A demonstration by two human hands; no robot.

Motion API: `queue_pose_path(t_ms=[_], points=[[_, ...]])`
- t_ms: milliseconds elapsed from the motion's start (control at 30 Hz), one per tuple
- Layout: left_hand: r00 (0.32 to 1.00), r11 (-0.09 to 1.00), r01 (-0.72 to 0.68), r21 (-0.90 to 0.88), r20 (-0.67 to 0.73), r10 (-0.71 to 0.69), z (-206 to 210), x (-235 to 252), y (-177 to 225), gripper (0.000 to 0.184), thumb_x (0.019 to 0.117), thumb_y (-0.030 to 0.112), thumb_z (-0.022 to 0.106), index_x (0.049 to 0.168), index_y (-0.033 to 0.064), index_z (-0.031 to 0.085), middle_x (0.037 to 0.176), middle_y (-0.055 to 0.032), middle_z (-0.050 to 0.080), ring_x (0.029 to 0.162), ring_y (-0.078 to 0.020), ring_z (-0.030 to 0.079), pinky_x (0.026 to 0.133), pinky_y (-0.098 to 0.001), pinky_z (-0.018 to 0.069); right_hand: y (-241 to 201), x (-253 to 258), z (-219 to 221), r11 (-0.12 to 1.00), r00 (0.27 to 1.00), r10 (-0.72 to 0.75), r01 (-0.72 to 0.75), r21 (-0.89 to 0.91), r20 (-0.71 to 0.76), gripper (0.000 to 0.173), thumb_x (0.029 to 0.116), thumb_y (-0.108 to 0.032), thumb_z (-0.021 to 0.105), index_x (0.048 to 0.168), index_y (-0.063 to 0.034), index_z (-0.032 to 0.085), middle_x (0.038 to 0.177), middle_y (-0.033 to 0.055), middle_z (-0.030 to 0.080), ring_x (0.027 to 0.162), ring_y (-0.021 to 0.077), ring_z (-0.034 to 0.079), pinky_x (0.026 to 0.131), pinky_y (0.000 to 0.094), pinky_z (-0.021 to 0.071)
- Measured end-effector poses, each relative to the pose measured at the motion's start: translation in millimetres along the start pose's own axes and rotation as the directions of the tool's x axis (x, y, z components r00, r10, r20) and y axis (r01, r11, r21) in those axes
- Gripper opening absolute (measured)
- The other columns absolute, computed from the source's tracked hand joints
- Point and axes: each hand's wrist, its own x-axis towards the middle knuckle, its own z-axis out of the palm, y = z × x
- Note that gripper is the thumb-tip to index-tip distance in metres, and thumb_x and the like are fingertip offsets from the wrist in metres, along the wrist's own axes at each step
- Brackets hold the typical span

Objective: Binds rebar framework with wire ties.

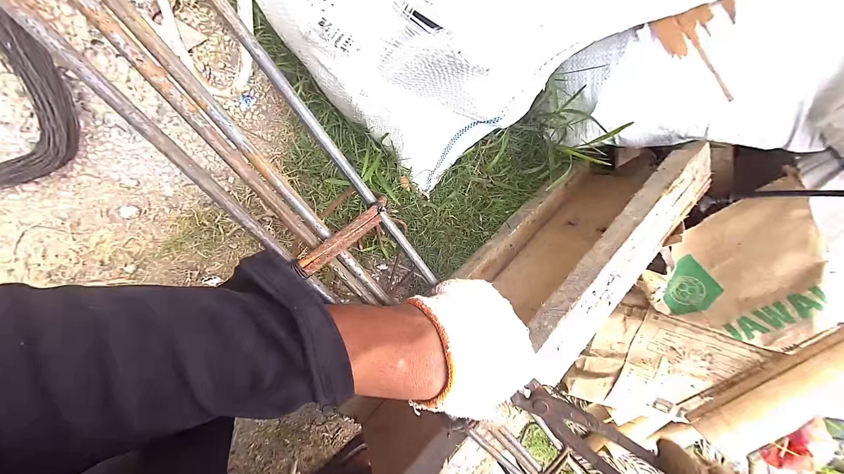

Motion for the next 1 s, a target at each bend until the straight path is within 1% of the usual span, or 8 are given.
queue_pose_path(t_ms=[100, 200, 300, 400, 500, 700, 900, 1000], points=[[1.0, 1.0, -0.006, 0.015, -0.025, 0.007, 2, 0, -1, 0.039, 0.0896, 0.048, 0.072, 0.099, 0.011, 0.068, 0.081, -0.008, 0.064, 0.078, -0.0286, 0.065, 0.065, -0.0505, 0.0496, 12, 4, 17, 0.982, 0.985, -0.047, 0.015, -0.189, -0.167, 0.045, 0.0906, -0.011, 0.063, 0.135, -0.0012, 0.057, 0.097, 0.0239, 0.068, 0.088, 0.045, 0.067, 0.084, 0.061, 0.0508], [0.999, 0.999, -0.017, 0.031, -0.034, 0.018, 4, 0, -1, 0.042, 0.092, 0.052, 0.069, 0.102, 0.0117, 0.07, 0.086, -0.0079, 0.066, 0.083, -0.0282, 0.066, 0.068, -0.0509, 0.0502, 12, 15, 22, 0.964, 0.977, -0.058, 0.001, -0.265, -0.205, 0.03, 0.0908, -0.007, 0.063, 0.12, 0.0009, 0.064, 0.077, 0.0197, 0.062, 0.067, 0.0424, 0.064, 0.062, 0.0562, 0.0504], [0.997, 0.998, -0.006, 0.063, -0.082, 0.011, 7, 1, 1, 0.043, 0.0893, 0.056, 0.07, 0.096, 0.0135, 0.07, 0.081, -0.0063, 0.065, 0.078, -0.0274, 0.065, 0.064, -0.0502, 0.05, 9, 17, 15, 0.973, 0.996, 0.012, -0.031, -0.229, -0.084, 0.033, 0.1005, -0.032, 0.06, 0.102, 0.0003, 0.066, 0.074, 0.0211, 0.065, 0.068, 0.046, 0.068, 0.055, 0.0563, 0.0523], [0.996, 0.995, 0.007, 0.101, -0.085, 0.002, 6, -1, 3, 0.043, 0.0886, 0.058, 0.069, 0.087, 0.0158, 0.068, 0.074, -0.0036, 0.062, 0.072, -0.0249, 0.064, 0.058, -0.0485, 0.0485, 1, 20, -2, 0.987, 0.986, 0.108, -0.092, -0.128, 0.124, 0.041, 0.1014, -0.038, 0.058, 0.101, 0.0021, 0.066, 0.086, 0.0273, 0.068, 0.08, 0.052, 0.069, 0.063, 0.0632, 0.0533], [0.998, 0.994, 0.007, 0.111, -0.068, 0.001, 3, -2, 4, 0.042, 0.0899, 0.057, 0.068, 0.087, 0.0154, 0.068, 0.075, -0.0043, 0.062, 0.073, -0.0256, 0.064, 0.059, -0.0492, 0.0489, -4, 25, -20, 0.985, 0.904, 0.173, -0.167, -0.048, 0.392, 0.039, 0.1043, -0.034, 0.051, 0.11, 0.0027, 0.064, 0.095, 0.0295, 0.068, 0.089, 0.0527, 0.069, 0.069, 0.067, 0.0526], [0.998, 0.995, 0.044, 0.094, -0.038, -0.04, 0, -5, 7, 0.038, 0.0886, 0.054, 0.071, 0.086, 0.0166, 0.066, 0.075, -0.0035, 0.061, 0.072, -0.025, 0.063, 0.057, -0.0476, 0.048, -1, 32, -35, 0.936, 0.732, 0.03, -0.26, 0.239, 0.68, 0.041, 0.1045, -0.036, 0.053, 0.104, 0.0035, 0.065, 0.082, 0.0272, 0.066, 0.079, 0.0477, 0.068, 0.067, 0.0646, 0.0502], [0.999, 0.996, 0.043, 0.082, -0.008, -0.042, -2, -3, 6, 0.032, 0.0873, 0.047, 0.074, 0.086, 0.0161, 0.067, 0.074, -0.0037, 0.06, 0.07, -0.025, 0.063, 0.056, -0.0464, 0.0475, 16, 46, -31, 0.569, 0.39, -0.18, -0.708, 0.419, 0.903, 0.032, 0.1065, -0.033, 0.051, 0.092, -0.007, 0.062, 0.067, 0.0065, 0.058, 0.052, 0.0194, 0.058, 0.049, 0.0389, 0.0514], [0.999, 0.997, 0.037, 0.066, -0.002, -0.037, -4, -4, 6, 0.028, 0.0864, 0.042, 0.075, 0.087, 0.0158, 0.067, 0.075, -0.0042, 0.061, 0.072, -0.0259, 0.063, 0.057, -0.0476, 0.0476, 21, 52, -39, 0.597, 0.399, -0.206, -0.672, 0.438, 0.894, 0.029, 0.106, -0.032, 0.056, 0.104, -0.0063, 0.068, 0.074, 0.0088, 0.068, 0.061, 0.0217, 0.068, 0.057, 0.0405, 0.0592]])
